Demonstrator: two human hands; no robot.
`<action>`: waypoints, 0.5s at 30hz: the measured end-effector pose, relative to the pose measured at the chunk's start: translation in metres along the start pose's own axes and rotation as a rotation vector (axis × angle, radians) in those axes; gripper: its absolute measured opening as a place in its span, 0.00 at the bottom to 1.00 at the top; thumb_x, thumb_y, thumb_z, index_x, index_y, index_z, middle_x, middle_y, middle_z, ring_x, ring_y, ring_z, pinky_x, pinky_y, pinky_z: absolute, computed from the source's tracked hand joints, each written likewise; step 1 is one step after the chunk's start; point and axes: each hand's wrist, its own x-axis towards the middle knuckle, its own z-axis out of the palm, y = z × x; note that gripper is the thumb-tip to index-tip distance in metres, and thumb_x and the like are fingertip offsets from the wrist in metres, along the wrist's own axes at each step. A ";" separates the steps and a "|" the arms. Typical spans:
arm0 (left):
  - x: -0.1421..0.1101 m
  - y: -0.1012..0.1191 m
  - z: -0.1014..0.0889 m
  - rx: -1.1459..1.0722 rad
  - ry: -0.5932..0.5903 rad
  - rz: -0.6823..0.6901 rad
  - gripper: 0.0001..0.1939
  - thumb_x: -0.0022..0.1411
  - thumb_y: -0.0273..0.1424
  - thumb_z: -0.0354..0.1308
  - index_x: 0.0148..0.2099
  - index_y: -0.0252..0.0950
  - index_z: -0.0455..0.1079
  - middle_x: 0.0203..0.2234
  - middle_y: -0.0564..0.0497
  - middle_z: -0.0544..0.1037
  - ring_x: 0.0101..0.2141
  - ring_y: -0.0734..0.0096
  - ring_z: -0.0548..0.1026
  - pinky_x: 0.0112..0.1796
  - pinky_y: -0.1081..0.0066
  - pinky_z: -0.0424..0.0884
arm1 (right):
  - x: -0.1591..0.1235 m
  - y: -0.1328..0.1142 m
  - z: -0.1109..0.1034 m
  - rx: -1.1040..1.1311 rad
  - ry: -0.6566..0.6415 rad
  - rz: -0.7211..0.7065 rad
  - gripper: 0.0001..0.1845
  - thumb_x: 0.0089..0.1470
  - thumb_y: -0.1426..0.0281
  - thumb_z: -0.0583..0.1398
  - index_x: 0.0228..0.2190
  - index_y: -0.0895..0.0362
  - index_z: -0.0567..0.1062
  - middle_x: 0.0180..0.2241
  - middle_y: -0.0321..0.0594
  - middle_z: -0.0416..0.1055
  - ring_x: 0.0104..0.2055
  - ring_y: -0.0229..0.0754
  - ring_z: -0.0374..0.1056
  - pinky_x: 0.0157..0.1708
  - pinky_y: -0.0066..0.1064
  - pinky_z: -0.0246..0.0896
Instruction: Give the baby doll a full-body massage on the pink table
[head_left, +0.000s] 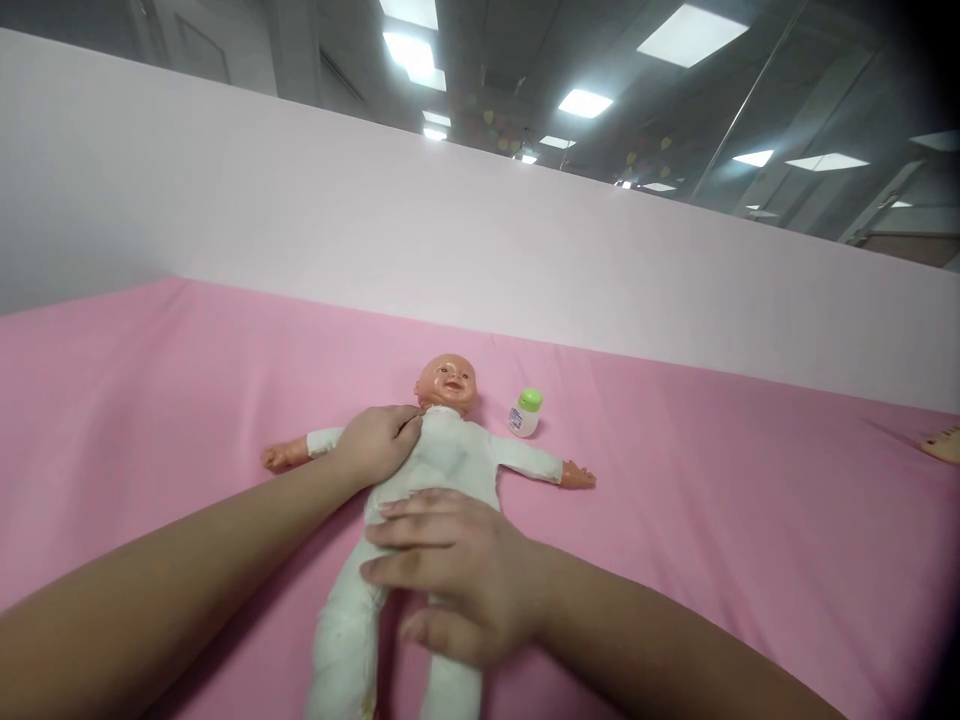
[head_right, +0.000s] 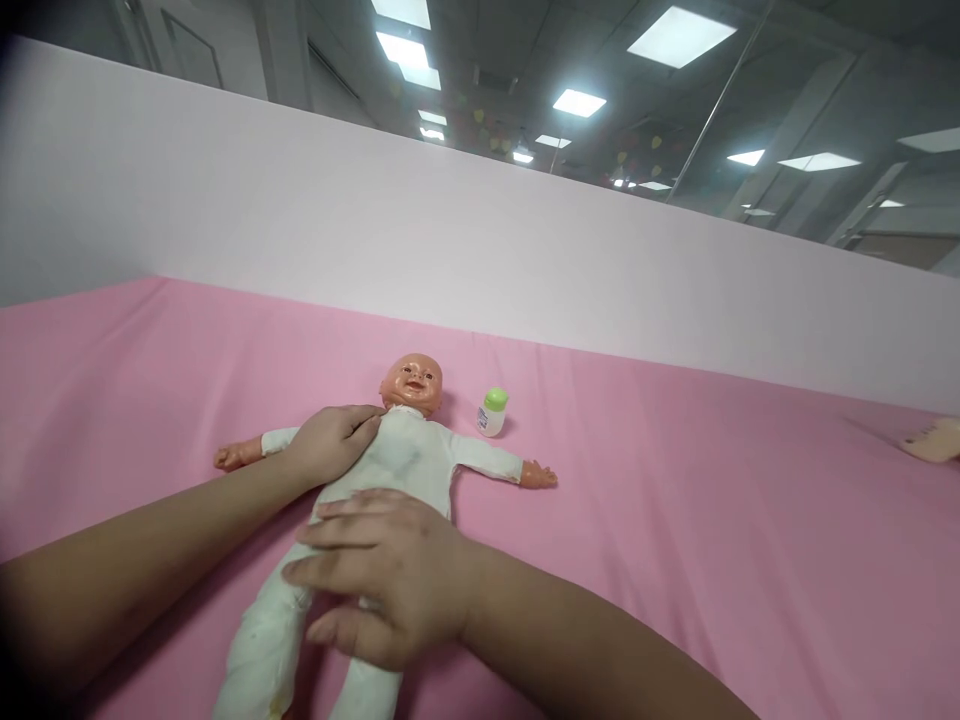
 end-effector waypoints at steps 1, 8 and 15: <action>0.000 0.000 0.000 0.006 0.002 -0.006 0.22 0.74 0.43 0.42 0.46 0.43 0.78 0.40 0.50 0.84 0.39 0.60 0.80 0.39 0.65 0.68 | 0.001 -0.002 0.002 -0.036 -0.058 0.012 0.28 0.66 0.52 0.56 0.59 0.56 0.72 0.63 0.44 0.69 0.70 0.45 0.59 0.72 0.40 0.44; 0.003 -0.001 -0.001 -0.013 -0.062 -0.043 0.24 0.73 0.47 0.42 0.40 0.43 0.77 0.34 0.51 0.84 0.35 0.61 0.79 0.34 0.67 0.65 | -0.013 0.055 -0.006 -0.183 -0.106 0.389 0.34 0.68 0.48 0.53 0.68 0.49 0.62 0.72 0.42 0.53 0.75 0.52 0.44 0.74 0.52 0.33; 0.000 -0.003 -0.001 -0.004 -0.055 -0.021 0.26 0.74 0.47 0.40 0.53 0.47 0.77 0.45 0.50 0.84 0.45 0.55 0.80 0.45 0.61 0.71 | -0.031 0.093 -0.012 -0.198 -0.011 0.597 0.38 0.69 0.49 0.50 0.72 0.53 0.52 0.73 0.46 0.50 0.74 0.53 0.48 0.71 0.49 0.47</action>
